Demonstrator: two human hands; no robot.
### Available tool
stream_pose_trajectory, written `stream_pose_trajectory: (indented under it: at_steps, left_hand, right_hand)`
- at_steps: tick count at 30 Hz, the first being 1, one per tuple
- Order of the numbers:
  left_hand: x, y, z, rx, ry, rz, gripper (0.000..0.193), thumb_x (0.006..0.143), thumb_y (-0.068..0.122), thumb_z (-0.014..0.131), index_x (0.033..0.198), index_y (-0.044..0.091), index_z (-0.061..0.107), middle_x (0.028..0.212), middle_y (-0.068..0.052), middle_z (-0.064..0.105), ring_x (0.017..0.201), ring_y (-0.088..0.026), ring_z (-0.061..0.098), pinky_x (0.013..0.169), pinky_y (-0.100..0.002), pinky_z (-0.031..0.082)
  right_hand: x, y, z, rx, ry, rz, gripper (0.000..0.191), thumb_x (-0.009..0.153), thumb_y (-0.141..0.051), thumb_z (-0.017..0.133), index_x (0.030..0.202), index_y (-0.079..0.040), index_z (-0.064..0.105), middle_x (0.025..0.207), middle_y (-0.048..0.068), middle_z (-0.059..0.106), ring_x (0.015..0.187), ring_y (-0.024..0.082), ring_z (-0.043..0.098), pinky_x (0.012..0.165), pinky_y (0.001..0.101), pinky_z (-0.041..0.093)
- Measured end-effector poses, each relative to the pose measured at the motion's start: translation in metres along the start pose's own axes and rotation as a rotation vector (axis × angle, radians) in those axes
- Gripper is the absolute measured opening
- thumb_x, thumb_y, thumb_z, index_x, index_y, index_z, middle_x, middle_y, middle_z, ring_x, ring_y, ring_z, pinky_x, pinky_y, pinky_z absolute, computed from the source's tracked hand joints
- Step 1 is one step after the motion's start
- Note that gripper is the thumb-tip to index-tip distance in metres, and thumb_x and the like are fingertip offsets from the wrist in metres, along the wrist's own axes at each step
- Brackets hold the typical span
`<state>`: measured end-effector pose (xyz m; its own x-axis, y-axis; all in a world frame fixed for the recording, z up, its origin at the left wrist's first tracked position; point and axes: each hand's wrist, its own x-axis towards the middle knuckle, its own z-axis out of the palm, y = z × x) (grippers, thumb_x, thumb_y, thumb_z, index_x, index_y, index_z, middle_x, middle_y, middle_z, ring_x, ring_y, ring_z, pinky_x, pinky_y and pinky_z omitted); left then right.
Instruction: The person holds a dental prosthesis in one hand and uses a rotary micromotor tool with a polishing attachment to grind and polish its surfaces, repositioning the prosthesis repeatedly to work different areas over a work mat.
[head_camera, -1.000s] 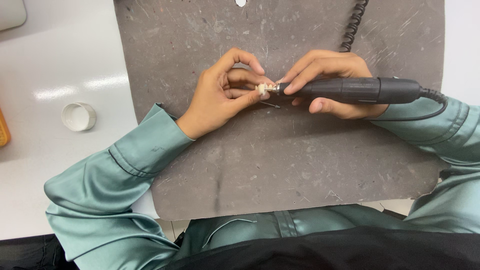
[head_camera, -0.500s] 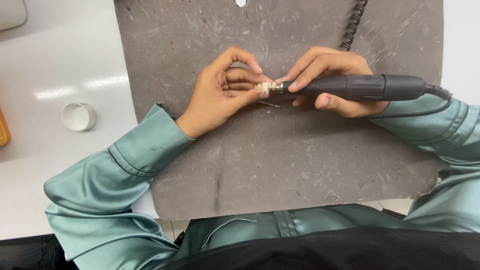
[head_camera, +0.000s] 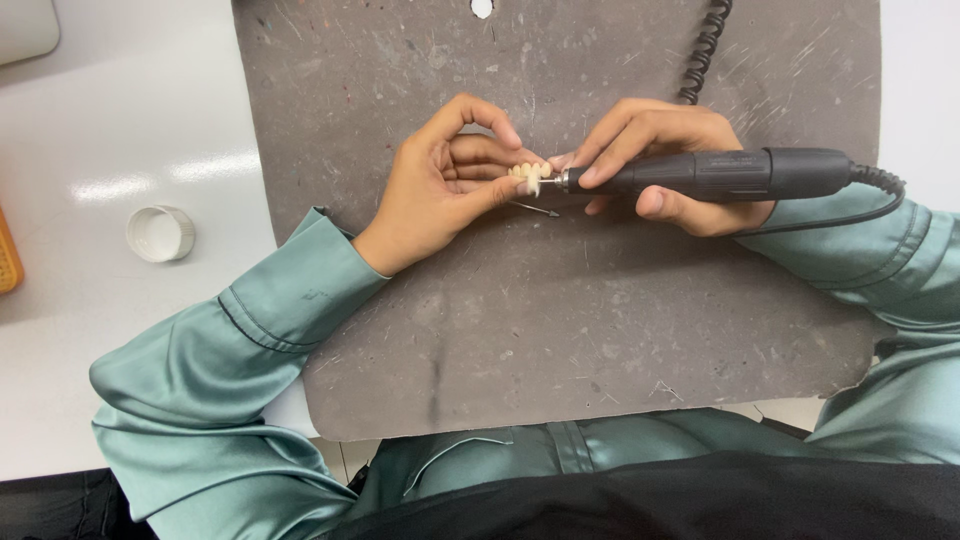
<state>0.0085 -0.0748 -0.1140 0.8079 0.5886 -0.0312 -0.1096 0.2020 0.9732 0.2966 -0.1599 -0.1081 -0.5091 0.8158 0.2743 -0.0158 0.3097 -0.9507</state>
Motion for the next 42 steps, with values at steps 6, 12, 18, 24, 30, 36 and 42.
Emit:
stream_pose_trajectory:
  at_steps: [6,12,18,24,30,36,42]
  left_hand:
    - [0.0002,0.0005,0.0007,-0.005,0.010,-0.010,0.029,0.103,-0.002,0.071,0.123,0.005,0.051,0.119,-0.014,0.073,0.118,-0.021,0.073,0.102,-0.032,0.065]
    - [-0.0002,0.0003,0.0007,-0.021,-0.002,-0.004,0.027,0.103,-0.002,0.069,0.122,0.005,0.051,0.120,-0.014,0.073,0.117,-0.020,0.074,0.103,-0.032,0.066]
    - [-0.0021,0.0016,0.0030,-0.004,0.004,0.012,0.028,0.103,-0.001,0.071,0.121,0.006,0.051,0.120,-0.015,0.074,0.120,-0.020,0.073,0.103,-0.033,0.066]
    - [-0.0027,0.0032,0.0029,-0.003,0.002,0.011,0.028,0.103,-0.001,0.072,0.121,0.006,0.051,0.120,-0.015,0.075,0.119,-0.020,0.073,0.102,-0.032,0.066]
    - [-0.0047,0.0028,0.0036,-0.006,0.011,0.003,0.027,0.103,-0.001,0.071,0.120,0.006,0.051,0.120,-0.015,0.075,0.120,-0.020,0.073,0.102,-0.031,0.066]
    - [-0.0040,0.0014,0.0026,0.003,0.006,0.017,0.028,0.103,-0.002,0.072,0.121,0.006,0.051,0.120,-0.015,0.075,0.120,-0.020,0.073,0.102,-0.031,0.066]
    - [-0.0045,0.0002,0.0023,-0.004,0.025,0.010,0.029,0.102,-0.003,0.072,0.121,0.007,0.051,0.120,-0.015,0.074,0.119,-0.020,0.074,0.101,-0.030,0.065]
  right_hand:
    - [-0.0006,-0.0017,0.0008,0.039,0.009,0.000,0.045,0.107,-0.041,0.064,0.122,0.001,0.065,0.130,0.017,0.059,0.117,0.026,0.071,0.094,0.0340,0.070]
    - [-0.0020,-0.0043,0.0008,0.026,0.017,0.015,0.045,0.106,-0.041,0.064,0.123,0.001,0.064,0.129,0.017,0.061,0.107,0.023,0.073,0.092,0.0329,0.068]
    - [-0.0031,-0.0045,0.0034,0.063,0.031,0.001,0.045,0.109,-0.041,0.063,0.125,0.001,0.063,0.132,0.016,0.059,0.113,0.024,0.071,0.096,0.0340,0.067]
    - [-0.0033,-0.0016,0.0029,0.085,0.023,-0.026,0.046,0.110,-0.041,0.062,0.127,0.001,0.061,0.134,0.017,0.057,0.118,0.025,0.069,0.095,0.0335,0.069]
    - [-0.0062,-0.0002,0.0042,0.088,0.024,-0.035,0.046,0.109,-0.042,0.061,0.127,0.000,0.061,0.130,0.017,0.057,0.115,0.024,0.070,0.092,0.0329,0.069]
    - [-0.0062,0.0005,0.0042,0.068,0.020,-0.020,0.046,0.107,-0.042,0.061,0.125,0.000,0.062,0.133,0.018,0.058,0.114,0.025,0.071,0.091,0.0337,0.070]
    - [-0.0044,0.0010,0.0033,0.087,0.021,-0.053,0.044,0.110,-0.040,0.060,0.127,0.001,0.060,0.134,0.018,0.056,0.121,0.027,0.068,0.093,0.0340,0.070]
